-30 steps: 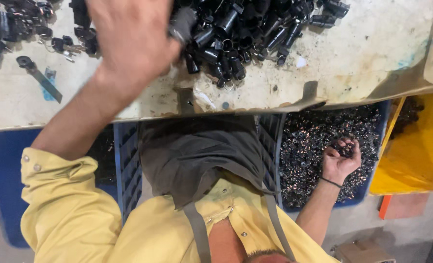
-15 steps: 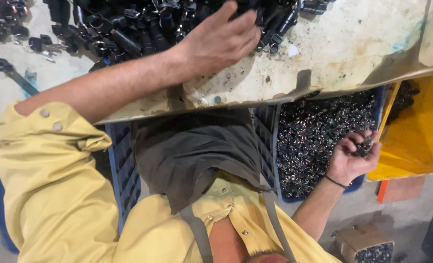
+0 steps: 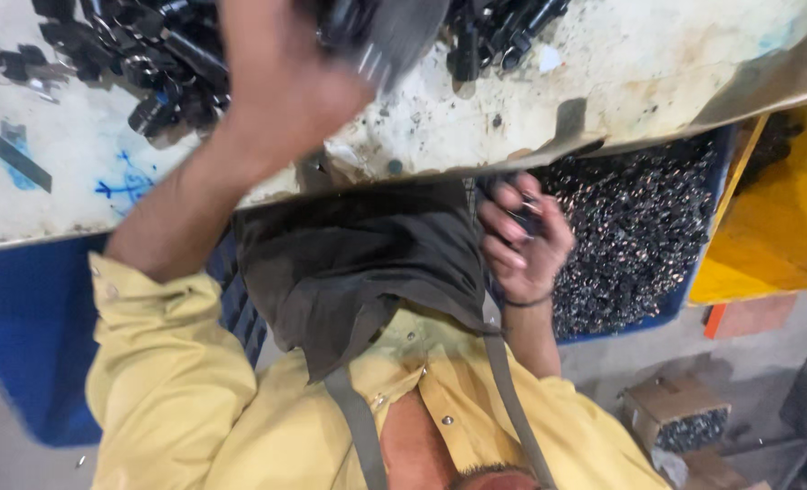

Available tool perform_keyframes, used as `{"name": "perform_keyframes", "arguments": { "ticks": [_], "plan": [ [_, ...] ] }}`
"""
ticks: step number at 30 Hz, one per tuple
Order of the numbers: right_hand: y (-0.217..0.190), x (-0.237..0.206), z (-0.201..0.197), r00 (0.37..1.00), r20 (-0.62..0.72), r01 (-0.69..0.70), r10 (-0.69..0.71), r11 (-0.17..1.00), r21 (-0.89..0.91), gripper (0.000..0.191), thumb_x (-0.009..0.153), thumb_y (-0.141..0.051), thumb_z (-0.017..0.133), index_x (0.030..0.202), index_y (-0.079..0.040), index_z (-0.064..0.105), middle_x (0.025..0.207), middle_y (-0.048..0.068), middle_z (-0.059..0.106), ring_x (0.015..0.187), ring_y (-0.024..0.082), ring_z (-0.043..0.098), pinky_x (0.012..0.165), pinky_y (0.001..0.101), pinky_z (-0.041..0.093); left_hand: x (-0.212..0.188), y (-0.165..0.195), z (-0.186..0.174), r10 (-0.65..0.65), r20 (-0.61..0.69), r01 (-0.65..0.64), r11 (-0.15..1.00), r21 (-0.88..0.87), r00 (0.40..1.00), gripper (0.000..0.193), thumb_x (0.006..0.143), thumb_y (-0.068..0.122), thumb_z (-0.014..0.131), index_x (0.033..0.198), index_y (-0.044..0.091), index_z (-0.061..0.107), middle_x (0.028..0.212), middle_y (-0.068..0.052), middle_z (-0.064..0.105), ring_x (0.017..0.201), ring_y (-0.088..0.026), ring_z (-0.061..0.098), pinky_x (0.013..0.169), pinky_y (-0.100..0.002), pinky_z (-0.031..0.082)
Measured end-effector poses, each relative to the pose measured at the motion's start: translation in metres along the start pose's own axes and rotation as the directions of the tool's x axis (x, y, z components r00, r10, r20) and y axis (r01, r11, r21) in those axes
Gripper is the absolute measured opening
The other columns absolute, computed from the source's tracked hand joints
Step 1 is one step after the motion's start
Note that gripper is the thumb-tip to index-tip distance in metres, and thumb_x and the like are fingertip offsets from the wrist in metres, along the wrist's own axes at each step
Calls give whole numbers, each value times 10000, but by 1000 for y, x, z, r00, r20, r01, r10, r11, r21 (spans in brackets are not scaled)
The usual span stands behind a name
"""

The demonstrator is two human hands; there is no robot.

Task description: The person picks black cylindrical plastic components one at a time from a large pile on the workbench, turns each over in their hands, occasionally wipes a component with a cloth, and drops the parts into a blue bin below the bench. The person repeats this pick-check-place cycle throughout the episode.

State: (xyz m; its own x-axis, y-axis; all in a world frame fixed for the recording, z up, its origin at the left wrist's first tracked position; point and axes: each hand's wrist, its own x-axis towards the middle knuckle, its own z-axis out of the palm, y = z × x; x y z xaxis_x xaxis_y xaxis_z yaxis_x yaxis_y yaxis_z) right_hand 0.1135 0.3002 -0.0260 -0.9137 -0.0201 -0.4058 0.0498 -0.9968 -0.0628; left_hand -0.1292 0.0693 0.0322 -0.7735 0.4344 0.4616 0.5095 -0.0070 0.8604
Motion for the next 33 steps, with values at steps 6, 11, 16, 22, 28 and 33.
{"name": "perform_keyframes", "arguments": {
  "ticks": [6,11,16,22,28,33],
  "plan": [
    [36,37,25,976,2,-216,219,963,-163,390,1086,-237,492,1372,16,572,1029,102,563,780,142,505,485,210,430,-71,47,-13,-470,189,483,649,-588,862,225,966,250,666,1008,36,608,933,-43,631,837,-102,606,789,-238,476],
    [50,52,35,971,68,-205,230,943,-261,453,1189,-409,445,1316,2,586,1036,96,572,775,138,507,512,204,403,-117,43,14,-567,153,464,457,-759,810,305,965,285,737,1115,89,558,985,-63,662,902,-177,652,841,-323,526],
    [62,57,44,982,7,-160,188,851,-500,396,1064,-362,634,1323,-63,608,1028,55,556,834,118,494,531,199,401,-145,34,37,-287,-35,285,957,-55,957,358,785,87,804,1098,56,633,918,-87,590,817,-271,610,749,-367,497],
    [82,60,39,993,95,120,-73,654,-747,348,1007,-293,818,1046,-89,539,989,83,565,867,133,508,792,234,454,-141,22,41,84,-90,-42,919,393,992,349,804,47,817,1107,56,641,903,-72,579,823,-292,607,815,-434,524],
    [73,60,36,980,198,179,-16,505,-845,272,1015,-238,773,1108,-32,621,1139,169,705,1077,224,680,1011,324,544,-140,23,31,-146,-89,158,978,136,985,387,743,108,823,1063,49,614,867,-107,611,764,-316,642,704,-407,507],
    [61,61,47,776,630,622,-31,-136,-771,132,983,-117,738,1042,-22,668,1053,187,759,892,217,735,787,320,561,-143,33,23,-335,85,338,941,-26,938,603,810,80,781,1353,51,520,985,-85,688,865,-276,732,757,-346,574]
  ]
}}
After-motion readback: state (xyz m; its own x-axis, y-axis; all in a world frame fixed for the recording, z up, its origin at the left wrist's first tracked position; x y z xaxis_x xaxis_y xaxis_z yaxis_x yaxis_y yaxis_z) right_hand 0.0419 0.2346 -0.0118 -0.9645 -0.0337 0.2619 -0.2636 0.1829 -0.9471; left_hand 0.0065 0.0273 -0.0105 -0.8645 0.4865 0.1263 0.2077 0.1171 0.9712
